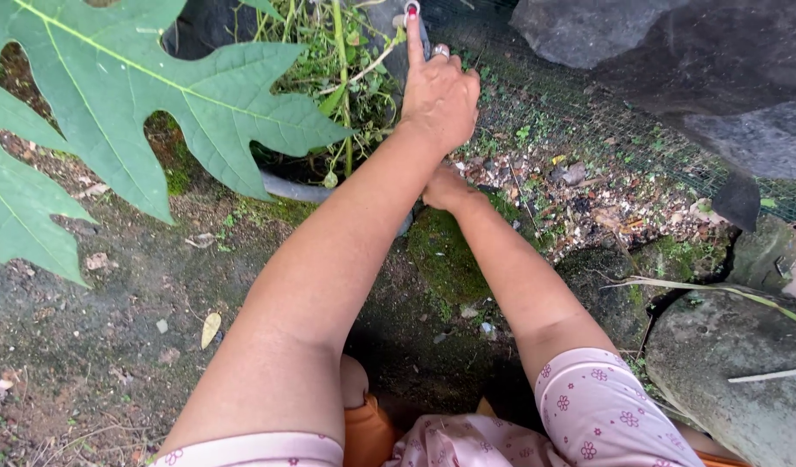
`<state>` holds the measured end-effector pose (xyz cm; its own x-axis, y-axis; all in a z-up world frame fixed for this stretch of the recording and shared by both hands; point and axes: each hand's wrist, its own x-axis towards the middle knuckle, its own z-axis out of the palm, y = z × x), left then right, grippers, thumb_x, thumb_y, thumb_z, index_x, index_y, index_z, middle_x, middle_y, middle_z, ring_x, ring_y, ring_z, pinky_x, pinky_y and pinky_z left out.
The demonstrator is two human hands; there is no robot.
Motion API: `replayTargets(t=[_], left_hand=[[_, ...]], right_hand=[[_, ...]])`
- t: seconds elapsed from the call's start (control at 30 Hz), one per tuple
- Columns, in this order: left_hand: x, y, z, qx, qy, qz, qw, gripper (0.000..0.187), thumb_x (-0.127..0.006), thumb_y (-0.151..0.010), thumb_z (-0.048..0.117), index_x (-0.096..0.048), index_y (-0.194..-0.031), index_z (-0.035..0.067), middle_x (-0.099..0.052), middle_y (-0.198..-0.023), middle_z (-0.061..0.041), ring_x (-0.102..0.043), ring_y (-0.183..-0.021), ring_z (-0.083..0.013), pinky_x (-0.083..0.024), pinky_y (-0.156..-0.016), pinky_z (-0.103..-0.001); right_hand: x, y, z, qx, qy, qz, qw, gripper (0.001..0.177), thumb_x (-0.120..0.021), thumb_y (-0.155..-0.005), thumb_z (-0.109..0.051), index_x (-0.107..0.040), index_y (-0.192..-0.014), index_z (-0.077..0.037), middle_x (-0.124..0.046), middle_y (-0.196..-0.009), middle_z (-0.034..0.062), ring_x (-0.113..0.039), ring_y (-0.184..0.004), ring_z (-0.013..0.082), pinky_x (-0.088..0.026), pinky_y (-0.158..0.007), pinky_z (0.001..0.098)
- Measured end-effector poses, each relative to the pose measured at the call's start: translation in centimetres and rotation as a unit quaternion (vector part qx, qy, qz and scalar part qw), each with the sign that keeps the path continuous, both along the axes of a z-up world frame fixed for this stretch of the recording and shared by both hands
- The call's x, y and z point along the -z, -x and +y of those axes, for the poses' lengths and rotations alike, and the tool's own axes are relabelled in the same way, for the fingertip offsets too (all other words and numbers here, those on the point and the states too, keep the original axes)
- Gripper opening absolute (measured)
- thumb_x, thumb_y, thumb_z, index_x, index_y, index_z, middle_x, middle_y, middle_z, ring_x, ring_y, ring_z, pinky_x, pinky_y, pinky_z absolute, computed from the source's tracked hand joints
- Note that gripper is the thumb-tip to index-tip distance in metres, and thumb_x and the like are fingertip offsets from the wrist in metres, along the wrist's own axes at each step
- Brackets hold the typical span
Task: The person is weeding, pruning, and cleaning up a small garden bed and various potted plants.
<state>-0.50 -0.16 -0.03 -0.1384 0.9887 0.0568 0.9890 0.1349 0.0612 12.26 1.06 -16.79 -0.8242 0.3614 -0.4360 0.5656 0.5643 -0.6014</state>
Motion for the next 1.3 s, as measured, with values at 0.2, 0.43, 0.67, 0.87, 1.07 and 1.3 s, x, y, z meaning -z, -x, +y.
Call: replayTargets(t=[0.2,0.43,0.67,0.87,1.07,1.3], left_hand=[[0.1,0.8,-0.4,-0.001,-0.008,-0.016,1.000,0.035,-0.063,-0.084,0.041,-0.078,-0.098,0.012,-0.070,-0.106,-0.017,-0.061,-0.119,-0.0338,0.010,-0.112,-0.068],[-0.8,2.2,-0.3,-0.022,-0.008,-0.015,1.000,0.030,-0.056,-0.090,0.023,-0.076,-0.107,0.009,-0.070,-0.108,-0.017,-0.061,-0.120,-0.0324,0.008,-0.114,-0.071],[0.1,3.1,0.2,-0.038,-0.025,0.003,0.999,0.029,-0.054,-0.092,0.020,-0.075,-0.108,0.007,-0.071,-0.105,-0.015,-0.062,-0.117,-0.0329,0.007,-0.114,-0.071],[-0.6,3.3,0.7,-0.039,-0.003,-0.025,0.999,0.026,-0.061,-0.087,0.019,-0.075,-0.106,0.009,-0.071,-0.105,-0.014,-0.061,-0.118,-0.0317,0.005,-0.114,-0.072],[-1.3,2.8,0.8,-0.037,-0.010,-0.058,0.998,0.032,-0.068,-0.080,0.027,-0.075,-0.105,0.008,-0.072,-0.104,-0.013,-0.061,-0.118,-0.0312,0.004,-0.114,-0.071],[-0.6,2.9,1.2,-0.039,-0.023,-0.075,0.996,0.029,-0.068,-0.080,0.025,-0.076,-0.104,0.010,-0.072,-0.102,-0.013,-0.062,-0.116,-0.0309,0.002,-0.115,-0.070]], right_hand=[[0.9,-2.6,7.3,0.335,-0.041,0.147,0.930,0.025,-0.063,-0.088,-0.002,-0.071,-0.112,0.000,-0.080,-0.114,0.0150,-0.077,-0.106,0.0295,-0.062,-0.098,0.0386],[4.3,1.5,4.8,0.106,-0.234,0.120,0.959,0.040,-0.077,-0.080,-0.011,-0.069,-0.118,-0.002,-0.071,-0.110,0.0269,-0.068,-0.100,0.0455,-0.055,-0.091,0.0476],[6.5,-1.2,9.8,0.309,-0.001,0.288,0.906,0.019,-0.063,-0.082,0.011,-0.074,-0.091,-0.002,-0.077,-0.092,0.0104,-0.069,-0.085,0.0190,-0.058,-0.079,0.0351],[0.5,-1.5,10.1,0.334,-0.081,0.204,0.917,0.011,-0.078,-0.089,-0.004,-0.074,-0.099,-0.002,-0.077,-0.098,0.0123,-0.072,-0.086,0.0206,-0.058,-0.081,0.0364],[3.9,1.4,6.7,0.126,-0.369,0.152,0.908,0.020,-0.081,-0.083,-0.006,-0.072,-0.102,-0.003,-0.074,-0.093,0.0188,-0.072,-0.088,0.0392,-0.059,-0.084,0.0452],[3.8,-1.2,9.6,0.337,-0.176,0.224,0.897,0.016,-0.077,-0.083,0.002,-0.078,-0.094,-0.009,-0.078,-0.098,0.0114,-0.077,-0.087,0.0238,-0.062,-0.080,0.0375]])
